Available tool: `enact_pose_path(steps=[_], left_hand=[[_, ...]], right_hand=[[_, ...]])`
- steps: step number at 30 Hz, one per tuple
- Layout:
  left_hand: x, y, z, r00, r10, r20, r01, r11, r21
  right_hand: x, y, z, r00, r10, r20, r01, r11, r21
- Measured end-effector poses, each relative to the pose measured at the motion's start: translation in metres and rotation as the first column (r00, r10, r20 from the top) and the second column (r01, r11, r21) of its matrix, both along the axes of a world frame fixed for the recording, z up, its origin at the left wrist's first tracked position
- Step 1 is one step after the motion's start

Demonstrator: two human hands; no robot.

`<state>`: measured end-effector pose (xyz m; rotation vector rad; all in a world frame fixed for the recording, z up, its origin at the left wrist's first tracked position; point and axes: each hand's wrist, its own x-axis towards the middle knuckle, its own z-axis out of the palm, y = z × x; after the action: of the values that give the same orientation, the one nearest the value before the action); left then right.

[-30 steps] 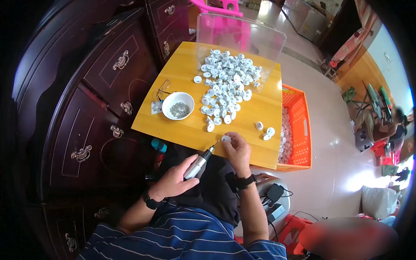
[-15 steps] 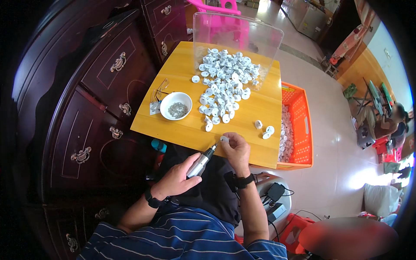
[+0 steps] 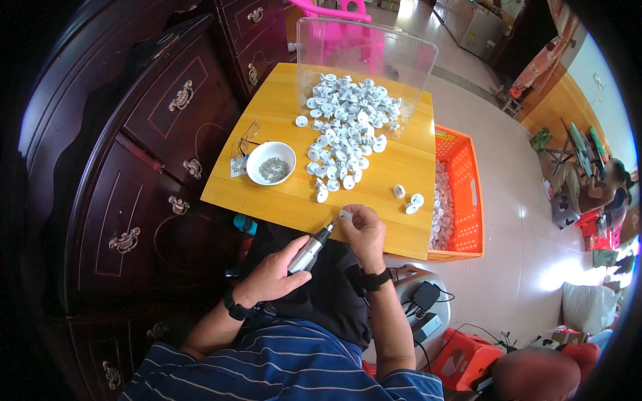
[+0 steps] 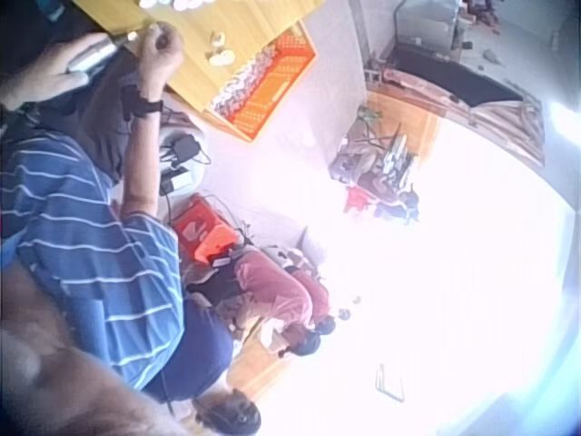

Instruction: Assembling small white plastic components by inserting parts and securing them with an electric screwdriver.

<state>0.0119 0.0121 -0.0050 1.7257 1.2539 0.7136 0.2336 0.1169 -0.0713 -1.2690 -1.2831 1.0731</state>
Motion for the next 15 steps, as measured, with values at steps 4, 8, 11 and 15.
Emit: enact_pose_path(steps=[4, 8, 11, 15], left_hand=[[-0.0002, 0.0009, -0.0015, 1.0, 0.0, 0.013, 0.0, 1.0, -0.01], [0.0002, 0.0014, -0.0004, 1.0, 0.002, 0.016, -0.001, 1.0, -0.021], [-0.0012, 0.0012, -0.0035, 0.999, 0.001, 0.036, -0.002, 0.999, 0.036], [-0.0003, 0.0011, -0.0007, 1.0, -0.004, 0.022, 0.004, 1.0, -0.009]], right_hand=[[0.0, -0.0008, 0.0015, 0.999, -0.004, 0.047, 0.003, 1.0, 0.004], [-0.0003, -0.0019, 0.0013, 0.999, -0.013, 0.052, 0.011, 1.0, 0.025], [-0.0014, -0.0021, 0.0024, 0.995, -0.017, 0.101, 0.014, 0.999, 0.037], [-0.0015, -0.0021, 0.0002, 0.991, -0.042, 0.125, 0.03, 0.995, 0.096]])
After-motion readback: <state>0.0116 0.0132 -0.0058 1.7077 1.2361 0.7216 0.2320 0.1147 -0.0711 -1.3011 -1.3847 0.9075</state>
